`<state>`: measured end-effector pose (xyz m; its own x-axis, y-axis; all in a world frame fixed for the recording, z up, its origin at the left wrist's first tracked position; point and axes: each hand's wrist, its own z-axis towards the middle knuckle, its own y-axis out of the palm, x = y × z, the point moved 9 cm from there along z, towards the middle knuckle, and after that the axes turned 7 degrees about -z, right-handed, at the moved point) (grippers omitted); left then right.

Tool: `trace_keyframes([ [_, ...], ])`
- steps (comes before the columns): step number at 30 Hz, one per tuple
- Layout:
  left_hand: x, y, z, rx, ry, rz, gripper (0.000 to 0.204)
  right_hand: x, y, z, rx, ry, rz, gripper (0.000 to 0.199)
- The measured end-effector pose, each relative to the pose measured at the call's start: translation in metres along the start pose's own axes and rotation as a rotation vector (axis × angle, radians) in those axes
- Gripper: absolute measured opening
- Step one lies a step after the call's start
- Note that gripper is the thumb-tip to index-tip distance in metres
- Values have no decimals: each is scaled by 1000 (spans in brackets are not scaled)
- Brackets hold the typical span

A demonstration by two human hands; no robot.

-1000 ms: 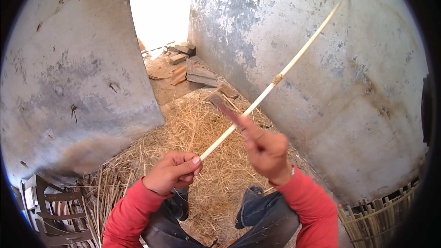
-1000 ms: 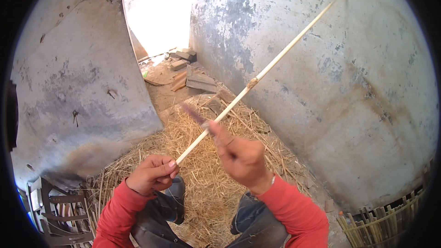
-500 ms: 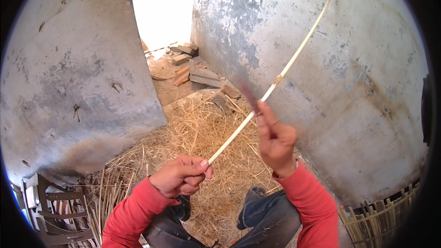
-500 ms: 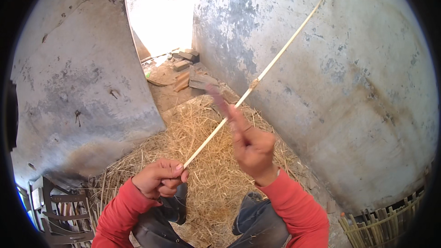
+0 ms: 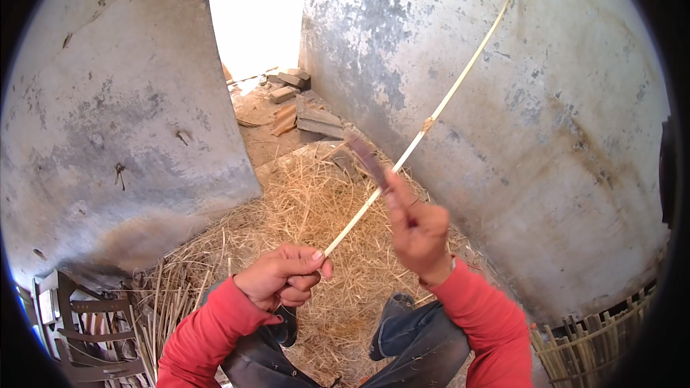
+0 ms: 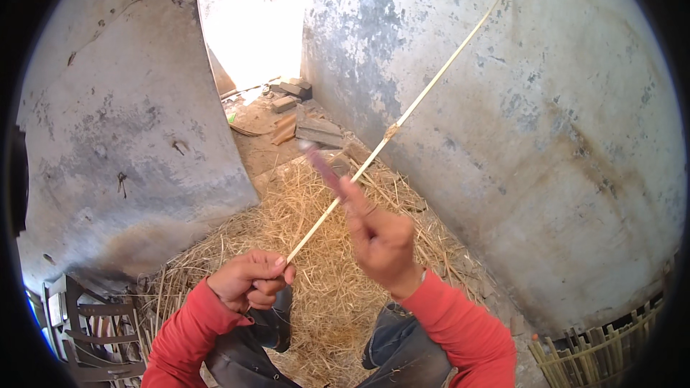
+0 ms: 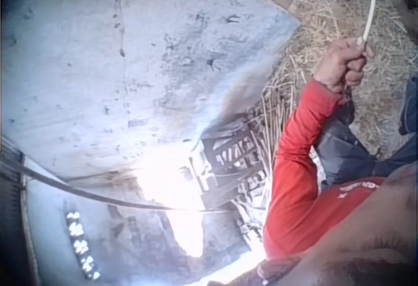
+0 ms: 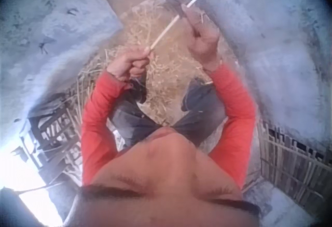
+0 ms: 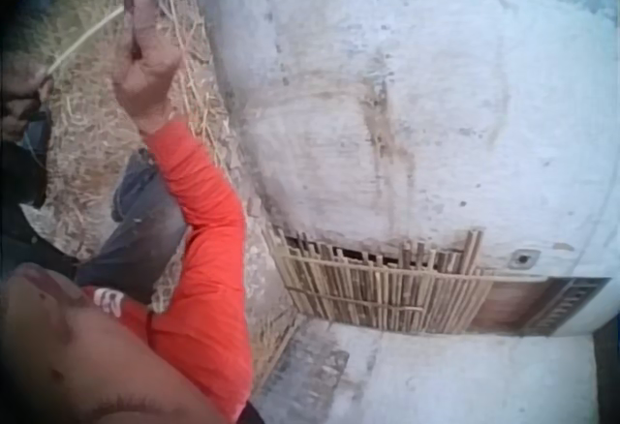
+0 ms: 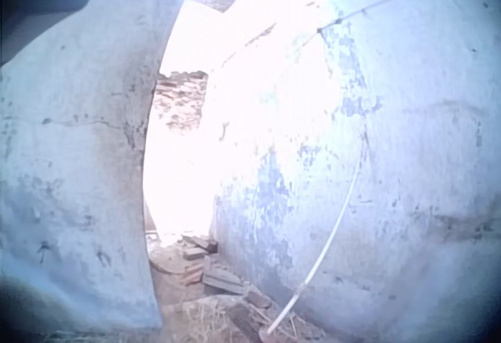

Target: The person is using a knife to shave a thin bamboo stick while holding it with their hands.

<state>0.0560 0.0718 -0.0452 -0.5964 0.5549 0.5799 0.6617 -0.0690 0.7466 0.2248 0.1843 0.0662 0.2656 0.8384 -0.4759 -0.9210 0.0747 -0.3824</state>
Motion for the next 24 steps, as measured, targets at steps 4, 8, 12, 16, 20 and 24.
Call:
trace_keyframes([
  [4, 1, -1, -2, 17, 15, 1, 31, -25, 23, -16, -146, -105, 61, 40],
  [8, 0, -5, -5, 21, -1, 6, 30, -17, 21, -11, -208, -81, 64, 42],
  [12, -3, -3, -6, 5, -34, -14, 32, 29, -9, 6, 42, 230, 92, 41],
  [16, -6, -9, -6, -23, -50, -55, 34, -15, 22, -16, -128, -65, 22, 40],
  [20, -1, -4, -12, -33, -35, -76, 35, -34, 27, -9, -229, -225, 120, 41],
  [24, -5, -1, -8, 9, -60, -70, 36, 4, 4, 4, -44, 107, -12, 41],
])
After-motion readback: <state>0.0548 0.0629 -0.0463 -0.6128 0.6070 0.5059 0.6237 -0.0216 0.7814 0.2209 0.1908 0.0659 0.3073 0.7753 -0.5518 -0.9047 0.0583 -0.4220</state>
